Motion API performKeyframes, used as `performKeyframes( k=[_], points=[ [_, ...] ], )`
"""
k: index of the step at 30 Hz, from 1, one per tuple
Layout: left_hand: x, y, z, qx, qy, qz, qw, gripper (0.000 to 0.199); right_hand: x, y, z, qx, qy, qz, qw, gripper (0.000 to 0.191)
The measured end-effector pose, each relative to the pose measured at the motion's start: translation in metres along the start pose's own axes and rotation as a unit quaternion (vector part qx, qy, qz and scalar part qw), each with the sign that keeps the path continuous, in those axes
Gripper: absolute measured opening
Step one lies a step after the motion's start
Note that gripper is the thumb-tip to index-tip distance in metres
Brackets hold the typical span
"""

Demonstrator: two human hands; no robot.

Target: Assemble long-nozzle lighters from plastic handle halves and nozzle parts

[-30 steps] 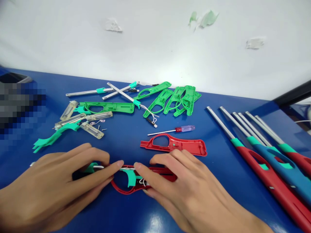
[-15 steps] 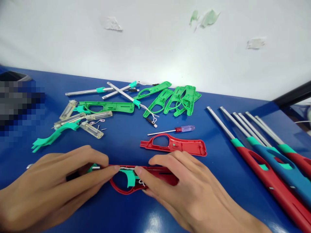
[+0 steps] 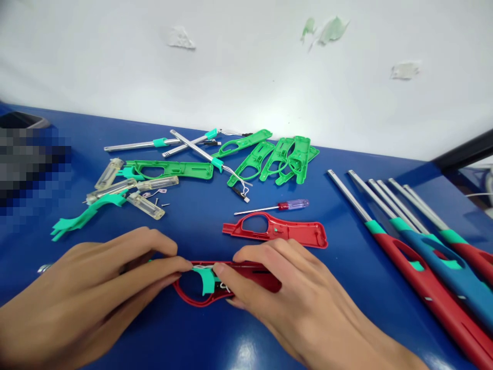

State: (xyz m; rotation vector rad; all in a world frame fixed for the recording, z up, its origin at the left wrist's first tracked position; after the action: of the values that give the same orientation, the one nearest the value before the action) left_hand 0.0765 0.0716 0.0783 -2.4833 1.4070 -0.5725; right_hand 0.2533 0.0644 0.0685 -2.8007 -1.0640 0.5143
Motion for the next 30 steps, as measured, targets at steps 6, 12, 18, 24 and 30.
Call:
performKeyframes(
  k=[6, 12, 18, 24, 30],
  points=[
    [0.001, -0.004, 0.001, 0.002, 0.006, -0.014, 1.0, 0.038, -0.006, -0.007, -0.007, 0.023, -0.016, -0.013, 1.0, 0.029],
    [0.006, -0.004, -0.007, 0.024, 0.013, -0.003, 1.0, 0.03, 0.006, 0.007, 0.005, -0.009, 0.009, 0.015, 1.0, 0.037],
    [-0.014, -0.007, -0.033, 0.098, 0.004, 0.001, 0.995, 0.026, 0.014, 0.018, -0.002, -0.006, 0.04, 0.014, 0.999, 0.052],
    [-0.061, -0.014, -0.046, 0.041, -0.116, 0.005, 0.992, 0.029, 0.015, 0.0, -0.033, 0.123, 0.018, 0.018, 0.992, 0.025],
    [-0.097, -0.005, -0.04, -0.088, -0.034, -0.047, 0.994, 0.026, 0.023, -0.006, -0.039, 0.162, 0.003, 0.018, 0.987, 0.022]
  ],
)
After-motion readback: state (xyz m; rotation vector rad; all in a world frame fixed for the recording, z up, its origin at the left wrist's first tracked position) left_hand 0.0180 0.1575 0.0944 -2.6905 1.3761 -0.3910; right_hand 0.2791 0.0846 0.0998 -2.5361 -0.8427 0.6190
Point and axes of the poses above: each hand's wrist, its own y-axis away from the middle knuckle, its own z-axis out of the palm, x = y × z, the point moved 9 cm from there along -y, towards the middle knuckle, and after that the axes turned 6 degrees about z, right-handed, at the moved point
